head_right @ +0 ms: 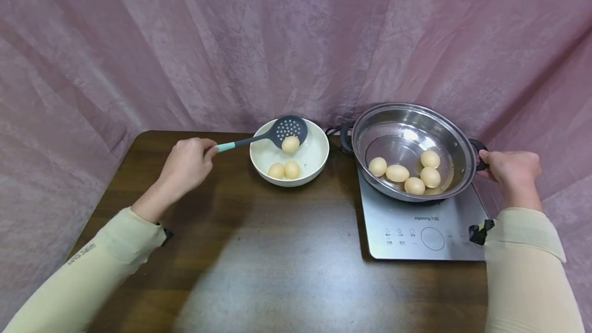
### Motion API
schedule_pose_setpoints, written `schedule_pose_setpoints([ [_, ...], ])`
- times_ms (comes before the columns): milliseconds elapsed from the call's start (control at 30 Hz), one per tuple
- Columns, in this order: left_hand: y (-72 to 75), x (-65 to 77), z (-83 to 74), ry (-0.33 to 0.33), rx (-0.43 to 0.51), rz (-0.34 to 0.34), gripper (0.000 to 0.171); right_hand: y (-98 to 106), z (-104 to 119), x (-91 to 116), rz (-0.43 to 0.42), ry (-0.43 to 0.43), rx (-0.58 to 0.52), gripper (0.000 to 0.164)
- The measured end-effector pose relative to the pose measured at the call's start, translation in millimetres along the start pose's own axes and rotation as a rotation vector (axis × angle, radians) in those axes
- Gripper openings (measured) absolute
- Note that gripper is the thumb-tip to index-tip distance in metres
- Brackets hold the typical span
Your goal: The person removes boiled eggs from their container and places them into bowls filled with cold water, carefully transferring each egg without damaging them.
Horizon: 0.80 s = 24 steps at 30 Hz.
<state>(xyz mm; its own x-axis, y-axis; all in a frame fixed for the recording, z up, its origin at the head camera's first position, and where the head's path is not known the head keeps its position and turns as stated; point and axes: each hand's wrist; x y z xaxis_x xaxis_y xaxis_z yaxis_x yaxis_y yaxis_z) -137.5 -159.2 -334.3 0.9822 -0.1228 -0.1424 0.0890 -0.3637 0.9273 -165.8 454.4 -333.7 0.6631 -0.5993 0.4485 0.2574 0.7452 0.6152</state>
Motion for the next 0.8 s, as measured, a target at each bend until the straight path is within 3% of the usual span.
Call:
schedule_pose_setpoints([
  [167,0.2,0.8,0.7,-0.031,-0.026,-0.030,0.020,-0.2,0.3,1.2,-0.009,-0.003,0.019,0.060],
  [467,0.3,1.3,1.2,-0.064,-0.033,-0.092,0.019,-0.2,1.1,2.9,-0.022,-0.008,0.035,0.061],
  [800,-1.0,1.3,2.7,-0.041,-0.013,-0.079,0.019,-0.4,1.9,3.2,-0.018,-0.018,0.025,0.059],
])
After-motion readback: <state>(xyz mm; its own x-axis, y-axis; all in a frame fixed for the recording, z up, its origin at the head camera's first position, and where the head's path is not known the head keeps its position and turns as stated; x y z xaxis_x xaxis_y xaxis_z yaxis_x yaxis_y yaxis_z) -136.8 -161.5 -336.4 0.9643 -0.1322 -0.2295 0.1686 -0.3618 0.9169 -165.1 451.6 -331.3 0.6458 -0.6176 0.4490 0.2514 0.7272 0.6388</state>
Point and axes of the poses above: each hand's wrist, its own x-axis away from the middle knuckle, its own y-axis out of the back of the hand, z = x × y, and after that the axes turned 3 degrees about -y, right-handed
